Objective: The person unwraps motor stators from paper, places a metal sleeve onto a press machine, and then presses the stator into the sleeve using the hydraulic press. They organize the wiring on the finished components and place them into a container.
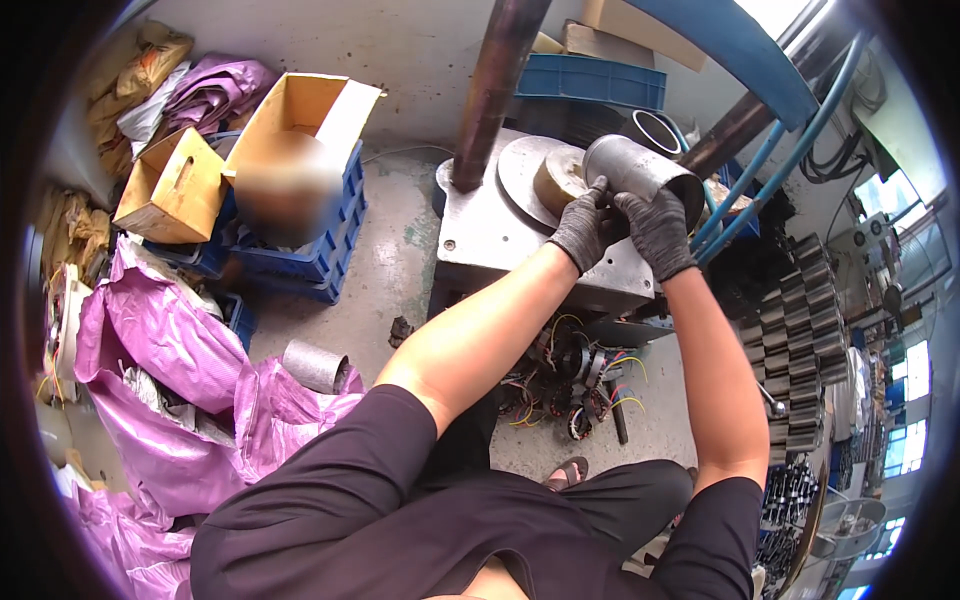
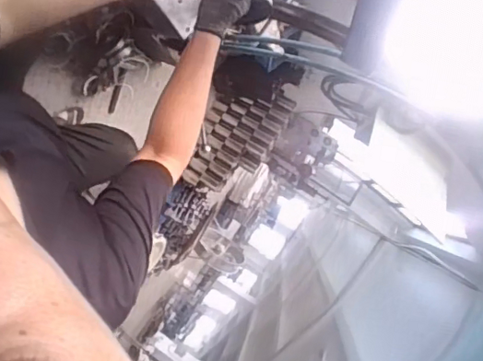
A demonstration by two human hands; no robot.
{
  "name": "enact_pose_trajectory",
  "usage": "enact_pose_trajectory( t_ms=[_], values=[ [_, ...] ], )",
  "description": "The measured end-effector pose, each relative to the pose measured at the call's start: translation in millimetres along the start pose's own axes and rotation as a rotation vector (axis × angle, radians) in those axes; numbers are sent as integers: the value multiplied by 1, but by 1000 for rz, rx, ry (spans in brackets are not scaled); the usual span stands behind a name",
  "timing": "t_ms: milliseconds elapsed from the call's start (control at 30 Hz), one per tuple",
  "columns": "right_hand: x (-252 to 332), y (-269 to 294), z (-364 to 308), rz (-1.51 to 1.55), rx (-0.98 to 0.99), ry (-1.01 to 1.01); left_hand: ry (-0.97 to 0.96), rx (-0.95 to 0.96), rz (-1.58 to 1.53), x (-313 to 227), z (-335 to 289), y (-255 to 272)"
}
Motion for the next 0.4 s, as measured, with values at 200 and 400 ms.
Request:
enact_pose_trajectory(
  t_ms=[200, 400],
  values=[
    [21, -34, 55, -562, 376, 393, 125, 146, -254, 12, 11, -23],
    [76, -221, 66, -816, 624, 1402, -264, 47, 376, -65, 32, 53]
  ],
)
Point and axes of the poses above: each hand's wrist, its own z-axis towards the middle knuckle, its own y-axis out of the back of the hand, x = y × z, the point moved 9 cm from there along z, towards the middle knuckle, and after that the axes turned 13 degrees about -x, right-handed, at the moved point
